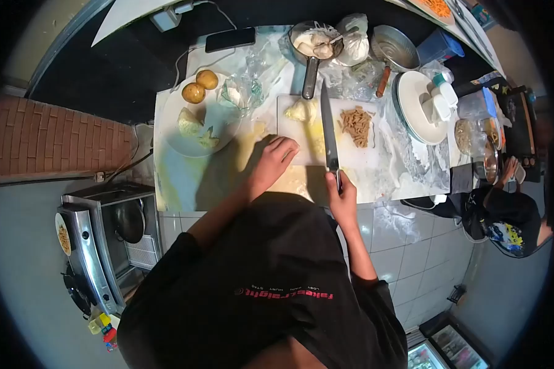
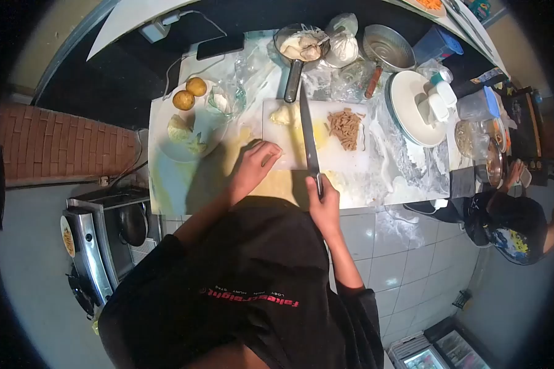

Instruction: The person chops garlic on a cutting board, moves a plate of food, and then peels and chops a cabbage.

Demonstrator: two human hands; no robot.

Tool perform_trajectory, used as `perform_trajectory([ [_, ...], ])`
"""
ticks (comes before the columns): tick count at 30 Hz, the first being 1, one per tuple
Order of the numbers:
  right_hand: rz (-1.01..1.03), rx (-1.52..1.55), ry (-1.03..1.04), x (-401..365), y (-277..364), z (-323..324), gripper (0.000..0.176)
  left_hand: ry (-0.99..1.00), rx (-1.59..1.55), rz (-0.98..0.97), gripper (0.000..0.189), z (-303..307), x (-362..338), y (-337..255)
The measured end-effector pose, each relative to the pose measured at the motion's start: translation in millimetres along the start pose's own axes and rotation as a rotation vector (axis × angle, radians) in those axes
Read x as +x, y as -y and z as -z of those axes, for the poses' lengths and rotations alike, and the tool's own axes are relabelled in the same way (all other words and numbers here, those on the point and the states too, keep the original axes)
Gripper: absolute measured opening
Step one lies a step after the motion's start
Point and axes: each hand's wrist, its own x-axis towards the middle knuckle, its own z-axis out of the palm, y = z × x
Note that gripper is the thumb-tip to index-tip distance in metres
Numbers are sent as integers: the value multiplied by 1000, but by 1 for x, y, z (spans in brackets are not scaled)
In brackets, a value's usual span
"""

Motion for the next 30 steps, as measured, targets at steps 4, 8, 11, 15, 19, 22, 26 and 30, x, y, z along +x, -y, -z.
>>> perform_trajectory([
  [4, -161, -166, 103, -29, -19, 13, 38, -68, 406, -482, 19, -4, 4, 19],
  [8, -156, -220, 112, -46, -29, 24, 35, -47, 333, -512, 19, -15, 2, 19],
  [11, -184, -273, 154, -49, -21, 20, 33, -45, 286, -458, 17, -11, 3, 19],
  [15, -149, -342, 172, -53, -18, 8, 28, -27, 261, -448, 13, -11, 7, 18],
  [19, -128, -401, 171, -54, -18, 2, 25, -46, 225, -394, 10, -17, 8, 20],
  [22, -108, -422, 192, -55, -20, -1, 24, -79, 192, -330, 13, -21, 7, 19],
  [26, -58, -431, 159, -58, -19, -2, 23, -99, 64, -184, 22, -22, 7, 16],
  [30, -45, -439, 164, -58, -21, -4, 22, -105, 47, -156, 27, -26, 6, 25],
])
